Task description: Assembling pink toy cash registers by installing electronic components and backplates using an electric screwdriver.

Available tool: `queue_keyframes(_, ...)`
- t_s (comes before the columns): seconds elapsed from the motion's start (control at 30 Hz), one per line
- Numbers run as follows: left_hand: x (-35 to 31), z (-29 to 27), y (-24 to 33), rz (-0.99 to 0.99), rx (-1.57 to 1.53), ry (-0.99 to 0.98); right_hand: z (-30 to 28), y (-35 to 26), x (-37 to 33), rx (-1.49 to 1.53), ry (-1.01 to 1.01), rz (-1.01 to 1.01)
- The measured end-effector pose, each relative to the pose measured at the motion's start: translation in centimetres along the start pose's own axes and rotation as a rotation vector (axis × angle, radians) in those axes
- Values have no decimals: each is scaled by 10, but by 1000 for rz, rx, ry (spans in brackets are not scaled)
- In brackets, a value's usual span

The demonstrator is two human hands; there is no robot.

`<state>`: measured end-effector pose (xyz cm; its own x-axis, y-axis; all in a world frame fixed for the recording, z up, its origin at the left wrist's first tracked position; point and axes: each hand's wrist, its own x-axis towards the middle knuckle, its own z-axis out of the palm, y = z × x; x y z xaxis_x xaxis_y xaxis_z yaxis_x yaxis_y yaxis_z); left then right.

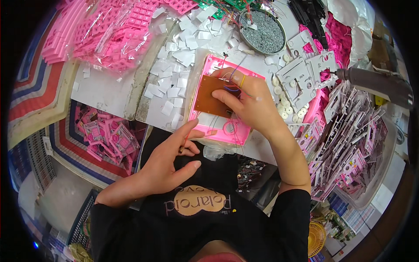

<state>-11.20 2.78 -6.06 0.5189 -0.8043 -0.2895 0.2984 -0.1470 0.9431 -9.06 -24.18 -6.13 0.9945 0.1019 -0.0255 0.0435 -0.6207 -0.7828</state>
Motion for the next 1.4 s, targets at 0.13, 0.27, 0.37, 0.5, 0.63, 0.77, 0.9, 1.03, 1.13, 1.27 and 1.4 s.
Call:
queue_keyframes(0.13,1,-6,22,161,586,243,2,2,0,-211,49,-45)
queue_keyframes(0.27,39,-19,32,419,1151,146,3,-5,-3,-377,65,0)
queue_keyframes(0.37,51,-17,21,461,1381,78,1,-19,-5,-509,76,95)
queue_keyframes(0.5,56,-19,23,484,1470,38,-19,-20,-6,-636,338,31)
queue_keyframes(0.63,59,-20,26,469,1465,-30,-29,-28,-36,-483,458,-396)
queue_keyframes(0.77,62,-23,28,475,1425,-78,16,-26,-45,-508,92,-297)
queue_keyframes(0.9,67,-29,34,488,1434,-116,26,-33,-53,-653,10,-182)
queue_keyframes(1.03,68,-33,34,519,1458,-156,25,-35,-53,-697,-17,-166)
queue_keyframes(1.13,66,-30,30,507,1451,-133,25,-33,-51,-676,-24,-175)
queue_keyframes(1.27,67,-31,29,522,1419,-104,21,-28,-51,-622,-7,-226)
queue_keyframes(1.4,70,-35,32,538,1367,-114,24,-28,-44,-606,-4,-219)
